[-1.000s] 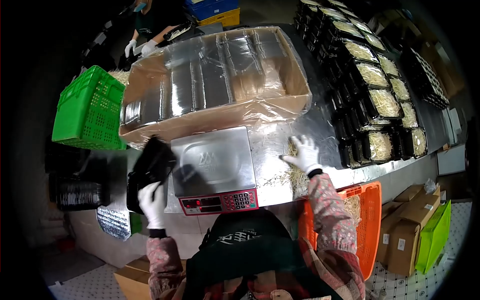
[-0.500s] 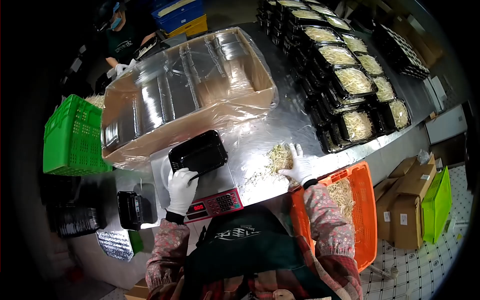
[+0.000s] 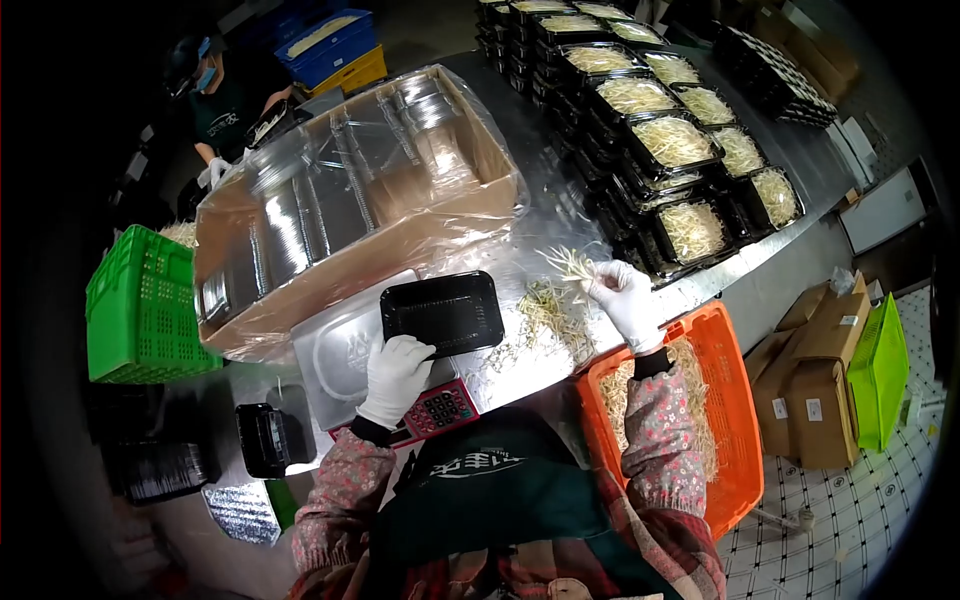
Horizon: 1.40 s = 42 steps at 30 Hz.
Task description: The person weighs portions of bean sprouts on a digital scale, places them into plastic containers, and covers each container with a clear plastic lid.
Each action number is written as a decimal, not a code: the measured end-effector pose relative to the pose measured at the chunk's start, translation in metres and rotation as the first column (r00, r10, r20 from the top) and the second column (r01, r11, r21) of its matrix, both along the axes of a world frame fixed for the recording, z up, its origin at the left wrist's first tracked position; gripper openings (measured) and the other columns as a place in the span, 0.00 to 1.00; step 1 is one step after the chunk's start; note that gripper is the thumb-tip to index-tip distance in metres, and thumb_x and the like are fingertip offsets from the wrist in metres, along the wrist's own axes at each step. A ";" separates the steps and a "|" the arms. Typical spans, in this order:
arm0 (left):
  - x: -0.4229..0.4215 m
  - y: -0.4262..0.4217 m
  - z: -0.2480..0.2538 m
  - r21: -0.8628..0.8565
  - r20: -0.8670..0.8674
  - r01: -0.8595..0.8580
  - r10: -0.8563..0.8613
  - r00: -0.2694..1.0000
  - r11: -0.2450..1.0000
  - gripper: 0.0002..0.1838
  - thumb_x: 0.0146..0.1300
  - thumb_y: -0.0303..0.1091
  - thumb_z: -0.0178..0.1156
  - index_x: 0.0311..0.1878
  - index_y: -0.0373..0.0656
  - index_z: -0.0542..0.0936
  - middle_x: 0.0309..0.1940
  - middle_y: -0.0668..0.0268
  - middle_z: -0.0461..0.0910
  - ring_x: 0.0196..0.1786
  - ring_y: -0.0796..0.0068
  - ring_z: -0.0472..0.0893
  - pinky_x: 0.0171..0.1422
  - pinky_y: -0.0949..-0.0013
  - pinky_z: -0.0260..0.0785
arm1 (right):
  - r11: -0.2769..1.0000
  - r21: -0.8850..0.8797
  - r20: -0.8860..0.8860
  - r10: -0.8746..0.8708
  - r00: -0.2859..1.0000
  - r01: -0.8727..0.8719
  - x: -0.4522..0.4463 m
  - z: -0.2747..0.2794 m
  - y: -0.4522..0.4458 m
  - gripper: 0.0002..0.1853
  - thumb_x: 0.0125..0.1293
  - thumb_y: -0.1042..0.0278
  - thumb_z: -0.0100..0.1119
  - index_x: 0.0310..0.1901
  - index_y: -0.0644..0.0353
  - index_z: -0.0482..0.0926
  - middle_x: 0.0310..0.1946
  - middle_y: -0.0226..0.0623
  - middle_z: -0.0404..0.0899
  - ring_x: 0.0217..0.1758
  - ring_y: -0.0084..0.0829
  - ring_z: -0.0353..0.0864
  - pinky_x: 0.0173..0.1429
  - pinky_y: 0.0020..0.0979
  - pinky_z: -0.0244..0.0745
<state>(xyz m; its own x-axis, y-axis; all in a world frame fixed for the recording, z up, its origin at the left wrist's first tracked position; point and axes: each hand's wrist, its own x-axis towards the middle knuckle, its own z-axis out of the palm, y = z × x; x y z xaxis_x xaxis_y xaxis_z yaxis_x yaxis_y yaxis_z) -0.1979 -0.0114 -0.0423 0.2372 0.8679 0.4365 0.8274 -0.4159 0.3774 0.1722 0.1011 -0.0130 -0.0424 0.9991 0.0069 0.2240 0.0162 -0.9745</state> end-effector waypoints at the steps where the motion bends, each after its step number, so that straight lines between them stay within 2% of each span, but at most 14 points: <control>1: 0.005 0.002 0.000 0.010 -0.015 0.035 -0.035 0.999 0.999 0.10 0.51 0.28 0.70 0.39 0.49 0.85 0.34 0.72 0.83 0.46 0.66 0.82 0.64 0.54 0.69 | 1.000 0.004 -0.135 0.009 0.991 -0.008 -0.012 0.017 -0.005 0.09 0.63 0.73 0.73 0.43 0.65 0.86 0.30 0.28 0.84 0.29 0.15 0.77 0.34 0.18 0.73; 2: 0.011 0.004 -0.002 0.019 -0.030 0.069 -0.069 0.997 0.997 0.10 0.52 0.29 0.70 0.39 0.49 0.85 0.34 0.72 0.82 0.46 0.67 0.82 0.66 0.53 0.68 | 0.972 0.231 -0.024 0.038 0.999 -0.031 -0.026 0.026 -0.008 0.11 0.62 0.71 0.74 0.44 0.65 0.86 0.35 0.31 0.85 0.32 0.16 0.80 0.36 0.19 0.75; 8: 0.015 0.000 -0.007 0.011 0.048 0.064 -0.065 0.997 0.998 0.11 0.52 0.28 0.70 0.40 0.49 0.85 0.35 0.71 0.82 0.45 0.66 0.81 0.63 0.54 0.67 | 0.877 0.089 0.195 0.450 0.872 -0.472 -0.084 0.042 -0.026 0.35 0.56 0.60 0.76 0.68 0.46 0.77 0.58 0.37 0.85 0.48 0.34 0.85 0.52 0.37 0.82; 12: -0.045 -0.023 0.000 0.114 -0.042 -0.136 0.141 0.989 0.984 0.12 0.51 0.27 0.72 0.40 0.49 0.85 0.35 0.69 0.84 0.44 0.65 0.82 0.61 0.55 0.67 | 0.996 0.040 -0.029 0.078 0.996 -0.077 -0.010 0.007 0.000 0.34 0.66 0.59 0.70 0.70 0.63 0.72 0.57 0.48 0.83 0.55 0.31 0.84 0.60 0.32 0.81; 15: -0.083 -0.033 -0.001 0.125 -0.045 -0.227 0.234 0.971 0.966 0.10 0.54 0.27 0.72 0.40 0.48 0.85 0.37 0.68 0.85 0.46 0.64 0.82 0.61 0.57 0.68 | 0.996 0.039 0.264 -0.089 0.961 0.081 0.032 -0.060 -0.008 0.34 0.65 0.55 0.71 0.66 0.70 0.74 0.57 0.51 0.82 0.60 0.37 0.83 0.64 0.36 0.78; 18: -0.102 -0.039 -0.013 0.020 -0.054 -0.223 0.224 0.973 0.975 0.13 0.54 0.27 0.73 0.43 0.46 0.85 0.39 0.67 0.85 0.52 0.63 0.82 0.64 0.56 0.67 | 0.940 -0.314 0.821 0.338 0.459 -0.131 0.022 -0.063 -0.019 0.43 0.53 0.37 0.76 0.59 0.67 0.80 0.55 0.54 0.82 0.59 0.47 0.82 0.62 0.41 0.76; 20: -0.092 -0.038 0.006 -0.008 -0.088 -0.238 0.237 0.968 0.971 0.14 0.53 0.27 0.73 0.45 0.46 0.85 0.41 0.67 0.85 0.54 0.63 0.81 0.65 0.56 0.67 | 0.920 -0.388 0.909 0.392 0.143 -0.056 0.018 -0.116 -0.022 0.43 0.44 0.20 0.71 0.46 0.55 0.88 0.41 0.49 0.86 0.47 0.49 0.85 0.53 0.45 0.79; 23: -0.098 -0.042 0.005 -0.049 -0.114 -0.244 0.237 0.965 0.969 0.16 0.53 0.27 0.73 0.46 0.47 0.85 0.44 0.66 0.84 0.57 0.62 0.80 0.66 0.56 0.68 | 0.803 -0.586 0.772 0.595 0.222 -0.111 0.003 -0.115 -0.024 0.46 0.41 0.16 0.68 0.45 0.56 0.87 0.39 0.47 0.87 0.46 0.47 0.86 0.52 0.45 0.79; 27: -0.098 -0.042 -0.012 -0.028 -0.050 -0.213 0.211 0.976 0.977 0.14 0.54 0.26 0.71 0.46 0.47 0.85 0.44 0.67 0.84 0.57 0.62 0.80 0.64 0.58 0.69 | 0.895 -0.438 0.844 0.442 0.304 -0.084 -0.037 -0.125 -0.047 0.49 0.41 0.16 0.67 0.42 0.65 0.86 0.40 0.53 0.86 0.48 0.46 0.87 0.52 0.45 0.79; 28: -0.096 -0.041 -0.012 -0.015 -0.028 -0.191 0.191 0.981 0.981 0.14 0.55 0.26 0.71 0.45 0.48 0.85 0.44 0.68 0.84 0.56 0.63 0.80 0.63 0.58 0.69 | 0.836 -0.547 0.760 0.519 0.391 -0.044 -0.061 -0.092 -0.045 0.54 0.41 0.15 0.67 0.49 0.67 0.82 0.43 0.55 0.86 0.49 0.47 0.87 0.53 0.44 0.80; 30: -0.091 -0.040 -0.013 -0.001 -0.010 -0.199 0.199 0.980 0.980 0.13 0.55 0.25 0.69 0.44 0.48 0.85 0.42 0.69 0.84 0.55 0.63 0.81 0.62 0.58 0.70 | 0.942 -0.336 0.849 0.301 0.434 0.005 -0.079 -0.133 -0.056 0.55 0.43 0.19 0.70 0.55 0.70 0.77 0.44 0.56 0.85 0.49 0.49 0.87 0.53 0.44 0.80; 35: -0.085 -0.036 -0.009 0.035 -0.012 -0.184 0.184 0.983 0.982 0.13 0.53 0.24 0.68 0.43 0.49 0.86 0.41 0.70 0.84 0.53 0.64 0.81 0.60 0.58 0.70 | 0.950 -0.313 0.767 0.244 0.594 0.015 -0.075 -0.147 -0.056 0.24 0.55 0.58 0.71 0.49 0.63 0.80 0.40 0.55 0.85 0.46 0.55 0.86 0.52 0.47 0.80; 39: -0.086 -0.036 -0.007 0.037 -0.002 -0.152 0.152 0.988 0.988 0.15 0.51 0.24 0.68 0.43 0.50 0.86 0.41 0.70 0.84 0.52 0.63 0.81 0.58 0.57 0.70 | 0.994 -0.082 0.683 0.105 0.723 -0.067 -0.030 -0.143 -0.046 0.17 0.49 0.66 0.77 0.38 0.63 0.82 0.26 0.44 0.85 0.32 0.38 0.87 0.38 0.39 0.81; 42: -0.079 -0.032 -0.002 0.055 -0.025 -0.107 0.108 0.994 0.993 0.16 0.50 0.23 0.68 0.43 0.51 0.86 0.40 0.71 0.84 0.51 0.63 0.81 0.58 0.57 0.70 | 0.978 -0.200 0.080 0.076 0.994 -0.059 -0.032 -0.048 -0.038 0.13 0.63 0.80 0.70 0.47 0.62 0.77 0.30 0.30 0.84 0.28 0.19 0.82 0.30 0.21 0.77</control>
